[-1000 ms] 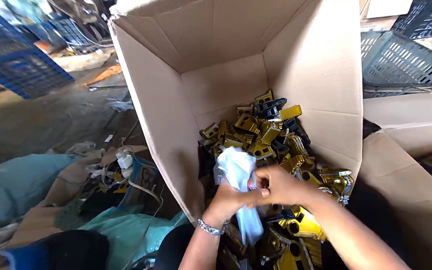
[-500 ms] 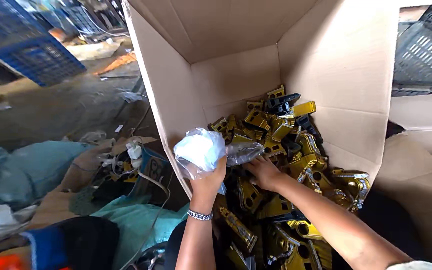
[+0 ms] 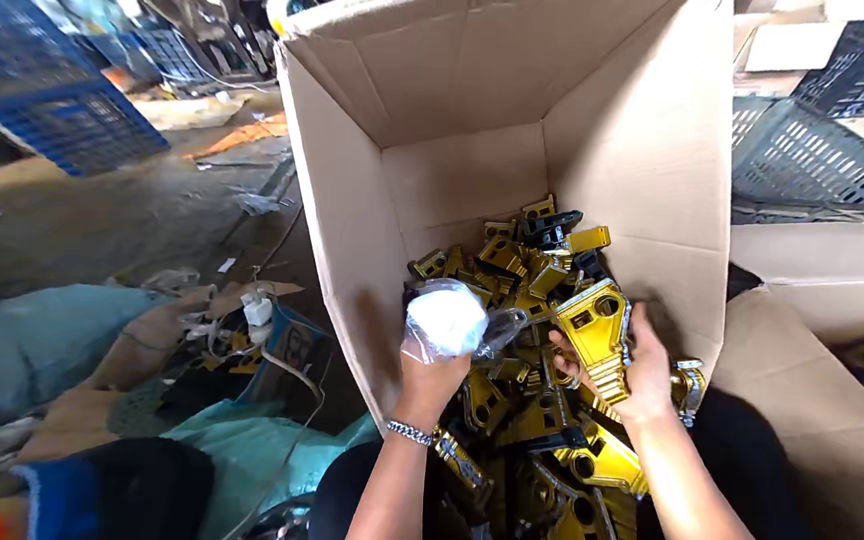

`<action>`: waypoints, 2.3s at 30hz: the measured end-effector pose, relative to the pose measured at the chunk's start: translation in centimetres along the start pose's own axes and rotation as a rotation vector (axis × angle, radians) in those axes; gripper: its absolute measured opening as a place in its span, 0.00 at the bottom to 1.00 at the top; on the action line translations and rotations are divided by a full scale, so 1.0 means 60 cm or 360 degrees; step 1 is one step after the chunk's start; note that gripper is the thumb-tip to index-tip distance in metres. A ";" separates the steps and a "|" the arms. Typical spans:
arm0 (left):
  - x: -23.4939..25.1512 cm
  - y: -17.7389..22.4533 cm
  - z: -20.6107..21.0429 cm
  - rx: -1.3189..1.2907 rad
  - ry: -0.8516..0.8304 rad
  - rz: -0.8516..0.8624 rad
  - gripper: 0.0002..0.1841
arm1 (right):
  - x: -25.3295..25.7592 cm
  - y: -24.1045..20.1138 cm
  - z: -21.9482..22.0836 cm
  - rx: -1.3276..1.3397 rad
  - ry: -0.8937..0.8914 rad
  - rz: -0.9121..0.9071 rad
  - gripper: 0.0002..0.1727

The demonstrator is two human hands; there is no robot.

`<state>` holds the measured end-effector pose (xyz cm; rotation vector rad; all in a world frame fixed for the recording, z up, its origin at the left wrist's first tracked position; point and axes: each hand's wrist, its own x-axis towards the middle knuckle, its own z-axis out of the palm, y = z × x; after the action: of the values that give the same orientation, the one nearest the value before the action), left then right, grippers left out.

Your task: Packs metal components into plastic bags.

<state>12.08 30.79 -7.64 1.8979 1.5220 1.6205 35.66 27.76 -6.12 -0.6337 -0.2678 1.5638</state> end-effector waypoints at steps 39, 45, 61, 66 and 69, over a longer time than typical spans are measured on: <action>-0.012 0.047 -0.012 -0.0772 -0.0349 -0.0796 0.30 | 0.015 -0.008 -0.023 0.0015 0.0062 -0.0695 0.27; -0.025 0.068 0.028 -0.0845 -0.0447 -0.0637 0.37 | 0.007 0.057 0.045 -0.1387 -0.0304 -0.0294 0.10; -0.006 0.055 -0.004 -0.0611 -0.0699 -0.0864 0.26 | -0.021 0.038 0.021 -0.1579 -0.0426 0.0024 0.08; -0.003 0.034 -0.026 -0.0784 -0.0445 -0.0680 0.25 | -0.021 0.052 0.030 -0.1314 -0.0286 -0.0085 0.17; -0.029 0.075 -0.017 -0.1324 -0.0879 -0.0907 0.26 | -0.007 0.043 0.051 -0.1987 -0.0803 -0.0147 0.15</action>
<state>13.96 26.98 -5.12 1.1531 0.8314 1.0726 31.83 27.67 -4.90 -1.1167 -1.6983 1.3134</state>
